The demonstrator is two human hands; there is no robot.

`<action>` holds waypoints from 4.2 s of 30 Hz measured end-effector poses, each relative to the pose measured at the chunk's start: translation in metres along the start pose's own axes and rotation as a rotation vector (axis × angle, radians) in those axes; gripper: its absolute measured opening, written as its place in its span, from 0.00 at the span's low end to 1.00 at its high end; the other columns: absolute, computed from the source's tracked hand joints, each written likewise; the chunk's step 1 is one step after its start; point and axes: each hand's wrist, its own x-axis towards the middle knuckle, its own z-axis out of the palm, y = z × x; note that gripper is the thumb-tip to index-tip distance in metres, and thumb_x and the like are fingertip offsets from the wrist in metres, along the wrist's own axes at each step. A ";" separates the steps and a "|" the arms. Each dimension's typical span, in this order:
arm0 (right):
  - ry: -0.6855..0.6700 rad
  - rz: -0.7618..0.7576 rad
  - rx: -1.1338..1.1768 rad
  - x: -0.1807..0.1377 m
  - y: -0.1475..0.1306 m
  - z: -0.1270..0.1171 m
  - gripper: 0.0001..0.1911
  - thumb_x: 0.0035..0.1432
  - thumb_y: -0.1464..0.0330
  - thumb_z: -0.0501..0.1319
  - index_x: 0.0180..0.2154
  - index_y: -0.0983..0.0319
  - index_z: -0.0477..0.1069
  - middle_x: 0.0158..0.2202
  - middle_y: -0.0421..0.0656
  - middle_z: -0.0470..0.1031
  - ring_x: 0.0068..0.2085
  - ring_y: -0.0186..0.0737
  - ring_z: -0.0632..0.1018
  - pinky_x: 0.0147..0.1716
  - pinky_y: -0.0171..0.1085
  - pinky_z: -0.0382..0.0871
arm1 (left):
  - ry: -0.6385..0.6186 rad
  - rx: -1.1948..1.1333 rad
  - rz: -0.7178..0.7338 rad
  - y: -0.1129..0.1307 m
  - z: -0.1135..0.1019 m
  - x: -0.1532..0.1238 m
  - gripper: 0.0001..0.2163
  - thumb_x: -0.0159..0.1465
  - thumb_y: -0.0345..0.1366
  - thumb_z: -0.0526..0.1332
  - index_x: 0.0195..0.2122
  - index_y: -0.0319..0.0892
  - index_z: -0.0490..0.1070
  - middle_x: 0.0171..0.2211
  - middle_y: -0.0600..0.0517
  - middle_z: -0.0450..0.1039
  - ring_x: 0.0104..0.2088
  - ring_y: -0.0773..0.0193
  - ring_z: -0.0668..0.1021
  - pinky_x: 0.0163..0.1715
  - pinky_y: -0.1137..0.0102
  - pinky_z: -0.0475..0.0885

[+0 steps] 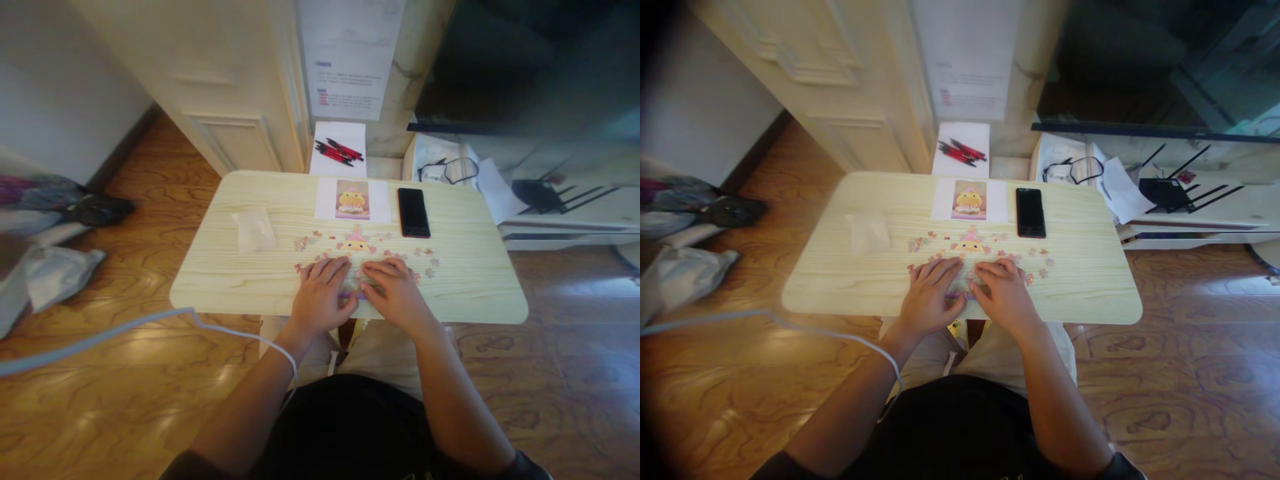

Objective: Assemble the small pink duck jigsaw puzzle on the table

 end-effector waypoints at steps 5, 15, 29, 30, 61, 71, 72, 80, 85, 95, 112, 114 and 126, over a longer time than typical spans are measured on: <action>0.000 -0.004 0.002 0.000 0.000 0.002 0.17 0.67 0.60 0.65 0.55 0.54 0.79 0.59 0.45 0.79 0.60 0.56 0.71 0.59 0.58 0.67 | 0.032 -0.046 -0.002 -0.001 0.000 -0.001 0.21 0.66 0.43 0.63 0.59 0.45 0.73 0.61 0.47 0.75 0.62 0.47 0.72 0.62 0.50 0.63; 0.017 0.019 -0.059 0.034 -0.012 -0.014 0.15 0.69 0.65 0.61 0.54 0.57 0.79 0.55 0.48 0.78 0.56 0.53 0.73 0.59 0.52 0.67 | 0.122 -0.138 0.034 -0.010 0.000 -0.009 0.04 0.66 0.38 0.62 0.37 0.45 0.75 0.39 0.50 0.78 0.44 0.55 0.76 0.53 0.54 0.66; -0.250 -0.027 -0.348 0.158 -0.026 0.019 0.15 0.65 0.63 0.63 0.51 0.59 0.80 0.56 0.52 0.75 0.59 0.59 0.73 0.58 0.52 0.66 | 0.137 -0.121 -0.143 -0.008 0.004 -0.001 0.21 0.65 0.41 0.65 0.58 0.46 0.70 0.61 0.45 0.73 0.61 0.47 0.72 0.64 0.49 0.62; -0.247 -0.022 -0.339 0.160 -0.024 0.020 0.14 0.65 0.64 0.64 0.50 0.59 0.80 0.56 0.52 0.75 0.59 0.59 0.73 0.58 0.52 0.66 | 0.141 -0.125 -0.153 -0.009 0.004 -0.001 0.21 0.65 0.41 0.65 0.59 0.46 0.70 0.61 0.45 0.72 0.62 0.47 0.72 0.64 0.49 0.62; -0.011 0.095 -0.014 0.053 0.007 0.000 0.07 0.67 0.70 0.63 0.42 0.56 0.80 0.42 0.43 0.84 0.45 0.45 0.80 0.48 0.41 0.71 | 0.003 -0.006 0.059 -0.005 0.006 0.003 0.23 0.67 0.44 0.63 0.62 0.47 0.70 0.65 0.46 0.72 0.64 0.45 0.71 0.65 0.47 0.63; -0.012 0.014 -0.027 0.053 0.006 0.002 0.11 0.67 0.68 0.65 0.51 0.59 0.79 0.49 0.46 0.83 0.51 0.47 0.79 0.55 0.44 0.70 | 0.033 0.031 0.054 -0.007 0.007 0.003 0.22 0.66 0.45 0.63 0.61 0.46 0.71 0.64 0.44 0.72 0.62 0.44 0.73 0.63 0.47 0.64; -0.004 0.022 -0.009 0.051 0.005 0.001 0.11 0.67 0.67 0.65 0.50 0.59 0.79 0.49 0.46 0.83 0.51 0.46 0.79 0.55 0.43 0.70 | 0.029 0.031 0.057 -0.008 0.008 0.003 0.23 0.66 0.45 0.63 0.61 0.46 0.71 0.64 0.44 0.72 0.62 0.43 0.72 0.63 0.47 0.64; 0.147 0.152 0.059 0.020 0.027 -0.026 0.12 0.68 0.71 0.59 0.48 0.58 0.80 0.48 0.46 0.81 0.53 0.46 0.78 0.57 0.45 0.71 | 0.005 0.039 0.075 -0.007 0.008 0.005 0.27 0.65 0.46 0.63 0.65 0.51 0.68 0.66 0.46 0.70 0.63 0.41 0.72 0.63 0.44 0.64; 0.251 0.325 -0.028 -0.006 0.075 -0.056 0.17 0.65 0.75 0.55 0.48 0.60 0.81 0.50 0.49 0.80 0.52 0.50 0.78 0.58 0.50 0.71 | -0.015 0.032 0.078 -0.006 0.008 0.005 0.28 0.65 0.46 0.63 0.67 0.52 0.66 0.68 0.47 0.68 0.65 0.41 0.70 0.64 0.44 0.62; 0.167 0.320 -0.015 -0.026 0.085 -0.062 0.12 0.61 0.67 0.66 0.47 0.57 0.81 0.51 0.47 0.78 0.54 0.51 0.75 0.59 0.52 0.70 | -0.034 0.045 0.075 -0.007 0.012 0.006 0.28 0.66 0.47 0.62 0.67 0.51 0.66 0.69 0.47 0.67 0.66 0.41 0.69 0.64 0.43 0.61; -0.046 0.387 -0.055 -0.021 0.083 -0.062 0.09 0.59 0.64 0.70 0.42 0.59 0.79 0.47 0.48 0.76 0.50 0.50 0.76 0.55 0.49 0.69 | -0.034 0.058 0.064 -0.006 0.007 0.004 0.26 0.67 0.47 0.60 0.65 0.48 0.68 0.69 0.48 0.66 0.66 0.44 0.69 0.66 0.47 0.61; -0.053 0.395 -0.058 -0.021 0.084 -0.062 0.08 0.58 0.64 0.71 0.40 0.59 0.79 0.47 0.48 0.76 0.50 0.50 0.76 0.55 0.49 0.69 | -0.029 0.059 0.064 -0.006 0.007 0.004 0.25 0.67 0.47 0.61 0.64 0.48 0.69 0.69 0.48 0.67 0.66 0.44 0.69 0.66 0.47 0.61; -0.024 0.465 0.080 -0.023 0.075 -0.066 0.06 0.57 0.71 0.68 0.37 0.58 0.75 0.36 0.40 0.79 0.38 0.41 0.78 0.39 0.39 0.67 | -0.020 0.021 0.069 -0.007 0.008 0.004 0.24 0.66 0.47 0.62 0.62 0.46 0.72 0.67 0.47 0.69 0.65 0.42 0.70 0.64 0.44 0.63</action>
